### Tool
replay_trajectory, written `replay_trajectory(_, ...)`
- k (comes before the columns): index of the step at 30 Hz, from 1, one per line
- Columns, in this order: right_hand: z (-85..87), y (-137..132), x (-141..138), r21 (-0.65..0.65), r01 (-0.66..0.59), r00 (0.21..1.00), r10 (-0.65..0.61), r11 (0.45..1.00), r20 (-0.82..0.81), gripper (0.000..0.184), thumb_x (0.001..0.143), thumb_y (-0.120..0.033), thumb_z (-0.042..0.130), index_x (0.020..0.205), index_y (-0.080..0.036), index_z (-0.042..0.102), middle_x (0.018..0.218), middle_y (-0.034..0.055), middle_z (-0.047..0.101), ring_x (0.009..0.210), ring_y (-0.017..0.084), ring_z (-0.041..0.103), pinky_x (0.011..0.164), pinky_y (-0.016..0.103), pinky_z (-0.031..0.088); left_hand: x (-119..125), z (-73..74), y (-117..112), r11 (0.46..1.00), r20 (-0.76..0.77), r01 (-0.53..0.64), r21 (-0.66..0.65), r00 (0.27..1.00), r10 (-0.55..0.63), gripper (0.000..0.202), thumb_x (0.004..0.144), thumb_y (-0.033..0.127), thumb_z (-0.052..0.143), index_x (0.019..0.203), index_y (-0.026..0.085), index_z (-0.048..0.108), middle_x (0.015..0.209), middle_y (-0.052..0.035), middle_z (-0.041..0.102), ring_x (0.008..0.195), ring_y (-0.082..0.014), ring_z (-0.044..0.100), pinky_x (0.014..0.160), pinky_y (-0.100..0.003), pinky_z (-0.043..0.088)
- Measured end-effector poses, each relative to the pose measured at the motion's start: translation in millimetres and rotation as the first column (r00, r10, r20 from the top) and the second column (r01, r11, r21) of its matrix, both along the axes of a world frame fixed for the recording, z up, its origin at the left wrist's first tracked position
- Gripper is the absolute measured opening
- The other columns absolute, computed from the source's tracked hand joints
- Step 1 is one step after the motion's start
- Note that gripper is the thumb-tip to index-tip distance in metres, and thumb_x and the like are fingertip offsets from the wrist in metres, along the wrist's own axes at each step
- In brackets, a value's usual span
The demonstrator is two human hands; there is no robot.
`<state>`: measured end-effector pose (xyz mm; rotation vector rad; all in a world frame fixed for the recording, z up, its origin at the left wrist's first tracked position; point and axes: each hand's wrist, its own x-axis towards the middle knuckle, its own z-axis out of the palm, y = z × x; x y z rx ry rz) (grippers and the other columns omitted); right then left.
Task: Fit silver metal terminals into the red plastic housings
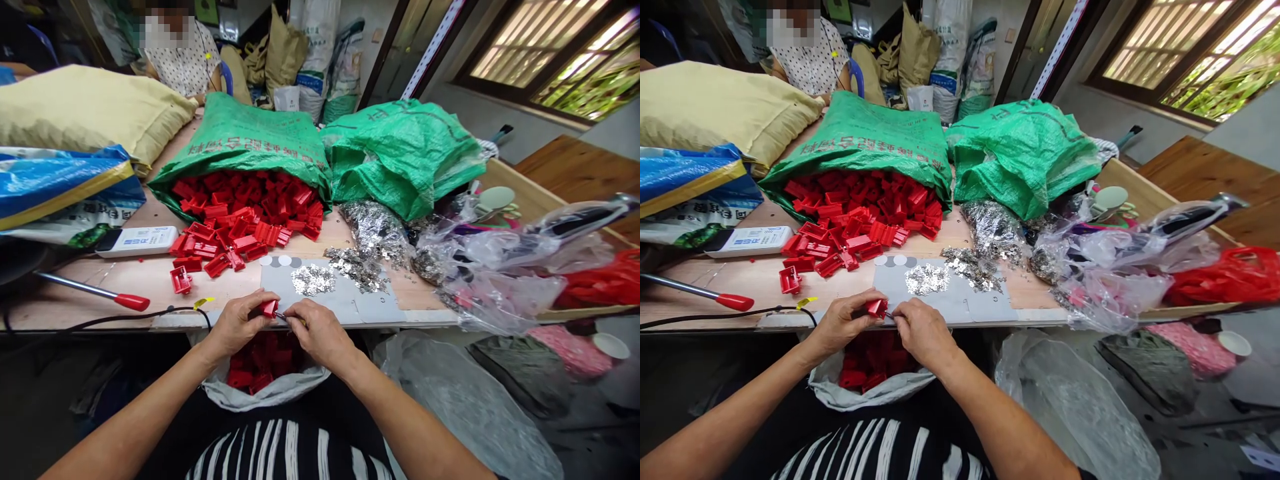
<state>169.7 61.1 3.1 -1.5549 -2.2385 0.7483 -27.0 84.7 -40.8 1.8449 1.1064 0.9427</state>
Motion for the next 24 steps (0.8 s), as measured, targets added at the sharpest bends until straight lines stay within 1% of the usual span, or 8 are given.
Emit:
replay_trajectory(4,2.7,0,-9,-0.002,0.045,0.998,-0.045,0.999,0.046,0.015,0.087,-0.016,0.052,0.090,-0.021,0.066,0.087,0.0060,0.064,0.082,0.018,0.060,0.073,0.028,0.042,1,0.0,0,1.000,0.012,-0.015,-0.025,1.000,0.016,0.034,0.071,0.027,0.071,0.104,0.026,0.069,0.089,-0.0009,0.072,0.084,-0.0195,0.064,0.088,-0.032,0.046)
replay_trajectory(8,0.9,0,-13,0.010,0.059,0.997,-0.059,0.998,0.050,0.014,0.087,-0.016,0.052,0.088,-0.020,0.065,0.086,0.0061,0.063,0.082,0.018,0.059,0.072,0.028,0.041,2,0.9,0,1.000,0.004,-0.016,-0.019,1.000,0.016,0.034,0.072,0.025,0.070,0.105,0.024,0.068,0.093,-0.0014,0.072,0.084,-0.0182,0.064,0.083,-0.029,0.047)
replay_trajectory(12,-1.0,-1,-6,-0.022,0.037,0.998,-0.038,0.999,-0.058,0.015,0.088,-0.018,0.051,0.095,-0.020,0.064,0.090,0.0046,0.063,0.085,0.017,0.058,0.075,0.028,0.041,2,1.1,-1,1.000,0.009,-0.006,-0.020,1.000,0.006,0.034,0.073,0.025,0.069,0.106,0.023,0.065,0.093,-0.0016,0.071,0.084,-0.0176,0.064,0.081,-0.028,0.047)
replay_trajectory(15,-2.2,-6,1,-0.021,0.016,0.984,-0.019,1.000,-0.176,0.020,0.091,-0.019,0.046,0.103,-0.021,0.062,0.095,0.0049,0.062,0.088,0.016,0.057,0.078,0.028,0.041,2,0.9,-3,0.999,0.035,0.001,-0.036,0.999,0.000,0.032,0.074,0.024,0.068,0.105,0.021,0.064,0.094,-0.0019,0.069,0.085,-0.0170,0.063,0.080,-0.027,0.046)
replay_trajectory(18,-3.5,-12,8,0.011,0.015,0.964,-0.011,1.000,-0.266,0.021,0.093,-0.020,0.042,0.105,-0.020,0.059,0.097,0.0054,0.061,0.089,0.016,0.055,0.079,0.028,0.041,3,3.9,-7,0.997,0.073,-0.037,-0.069,0.996,0.042,0.029,0.071,0.024,0.070,0.100,0.020,0.063,0.090,-0.0016,0.067,0.082,-0.0165,0.061,0.079,-0.028,0.046)
replay_trajectory(21,-1.9,-17,12,-0.038,0.003,0.944,-0.015,0.999,-0.329,0.020,0.094,-0.019,0.038,0.106,-0.020,0.054,0.087,0.0022,0.062,0.079,0.014,0.054,0.073,0.027,0.041,7,12.7,-14,0.978,0.240,-0.067,-0.196,0.964,0.114,0.032,0.071,0.026,0.072,0.100,0.020,0.059,0.092,-0.0017,0.066,0.082,-0.0159,0.061,0.078,-0.028,0.047)
replay_trajectory(22,-0.5,-19,13,-0.066,-0.017,0.935,-0.007,0.998,-0.356,0.021,0.094,-0.019,0.037,0.109,-0.020,0.051,0.081,0.0003,0.061,0.073,0.013,0.053,0.070,0.026,0.040,9,16.7,-17,0.964,0.328,-0.057,-0.259,0.934,0.143,0.034,0.072,0.026,0.071,0.103,0.021,0.057,0.094,-0.0013,0.066,0.082,-0.0153,0.062,0.078,-0.028,0.047)
replay_trajectory(24,3.4,-22,13,-0.100,-0.065,0.910,0.018,0.993,-0.414,0.025,0.095,-0.021,0.037,0.118,-0.021,0.046,0.071,-0.0032,0.057,0.066,0.012,0.051,0.067,0.024,0.040,14,25.0,-23,0.920,0.503,0.010,-0.392,0.840,0.205,0.030,0.075,0.027,0.069,0.102,0.022,0.056,0.093,-0.0005,0.066,0.082,-0.0142,0.063,0.078,-0.027,0.047)
